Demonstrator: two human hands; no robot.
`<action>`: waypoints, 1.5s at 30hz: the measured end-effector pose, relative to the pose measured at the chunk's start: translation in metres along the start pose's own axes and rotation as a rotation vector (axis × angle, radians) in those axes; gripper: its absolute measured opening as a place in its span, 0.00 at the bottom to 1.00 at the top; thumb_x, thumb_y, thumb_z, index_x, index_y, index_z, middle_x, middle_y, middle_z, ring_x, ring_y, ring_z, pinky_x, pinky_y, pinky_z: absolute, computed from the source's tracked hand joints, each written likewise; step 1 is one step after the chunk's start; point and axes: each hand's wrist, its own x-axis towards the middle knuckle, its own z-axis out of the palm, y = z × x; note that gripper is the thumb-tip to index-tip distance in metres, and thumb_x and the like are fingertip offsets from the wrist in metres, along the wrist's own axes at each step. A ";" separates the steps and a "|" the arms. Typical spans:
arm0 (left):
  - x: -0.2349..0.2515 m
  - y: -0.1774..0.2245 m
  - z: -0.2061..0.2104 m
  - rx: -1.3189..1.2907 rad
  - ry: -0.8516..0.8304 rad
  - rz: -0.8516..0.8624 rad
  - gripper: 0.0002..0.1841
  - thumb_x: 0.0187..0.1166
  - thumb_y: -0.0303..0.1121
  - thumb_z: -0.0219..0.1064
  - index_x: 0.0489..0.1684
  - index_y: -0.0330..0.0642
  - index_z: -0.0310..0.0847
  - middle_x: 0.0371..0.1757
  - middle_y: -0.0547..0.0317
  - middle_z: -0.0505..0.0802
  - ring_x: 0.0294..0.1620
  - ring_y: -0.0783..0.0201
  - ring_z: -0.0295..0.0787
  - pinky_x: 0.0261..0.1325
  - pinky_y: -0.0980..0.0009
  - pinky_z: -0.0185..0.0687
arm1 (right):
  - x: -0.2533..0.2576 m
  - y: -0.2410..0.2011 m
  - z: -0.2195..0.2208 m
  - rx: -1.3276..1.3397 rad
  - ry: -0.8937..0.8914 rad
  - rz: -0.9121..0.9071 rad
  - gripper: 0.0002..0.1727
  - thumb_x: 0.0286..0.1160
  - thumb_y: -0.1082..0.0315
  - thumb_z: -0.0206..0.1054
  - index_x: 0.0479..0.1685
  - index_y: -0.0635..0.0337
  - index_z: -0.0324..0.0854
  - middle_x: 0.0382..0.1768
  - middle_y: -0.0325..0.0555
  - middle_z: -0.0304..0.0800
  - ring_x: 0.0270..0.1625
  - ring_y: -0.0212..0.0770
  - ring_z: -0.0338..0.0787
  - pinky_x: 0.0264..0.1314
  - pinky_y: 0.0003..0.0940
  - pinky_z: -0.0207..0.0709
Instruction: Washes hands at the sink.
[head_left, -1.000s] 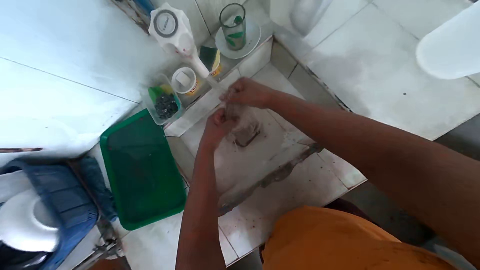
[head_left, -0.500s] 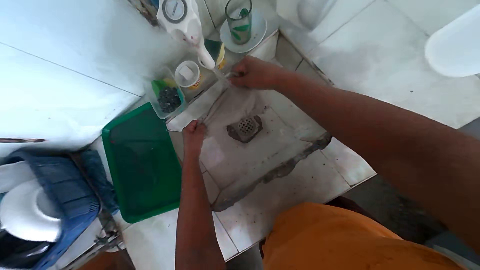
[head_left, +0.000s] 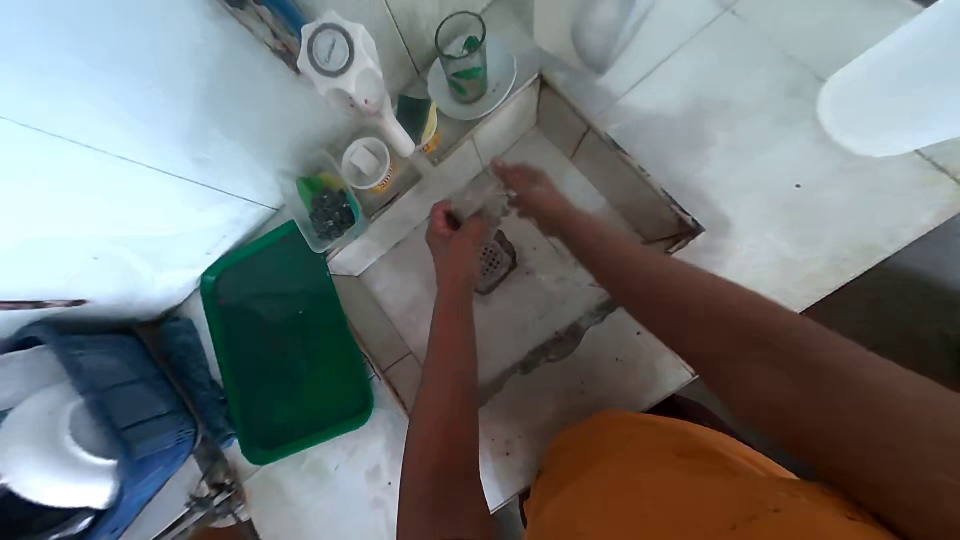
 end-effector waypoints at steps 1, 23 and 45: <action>-0.001 0.000 0.003 0.010 -0.043 0.022 0.22 0.66 0.16 0.68 0.61 0.32 0.71 0.49 0.51 0.87 0.47 0.64 0.88 0.52 0.64 0.89 | 0.001 0.014 0.009 0.160 -0.032 0.074 0.32 0.90 0.38 0.47 0.72 0.57 0.75 0.53 0.45 0.86 0.51 0.38 0.86 0.53 0.38 0.82; 0.023 0.008 -0.003 0.006 0.067 -0.158 0.22 0.94 0.42 0.48 0.71 0.32 0.71 0.58 0.45 0.84 0.55 0.56 0.83 0.56 0.57 0.83 | -0.024 -0.026 0.029 -0.252 -0.027 -0.245 0.17 0.85 0.64 0.66 0.54 0.74 0.82 0.43 0.54 0.89 0.41 0.40 0.89 0.49 0.37 0.84; -0.001 0.187 -0.037 0.991 0.184 0.411 0.31 0.92 0.52 0.49 0.78 0.32 0.70 0.54 0.33 0.88 0.55 0.42 0.86 0.60 0.43 0.77 | -0.034 -0.042 0.080 0.390 -0.101 0.125 0.23 0.86 0.67 0.64 0.76 0.63 0.69 0.59 0.57 0.82 0.46 0.44 0.88 0.44 0.38 0.87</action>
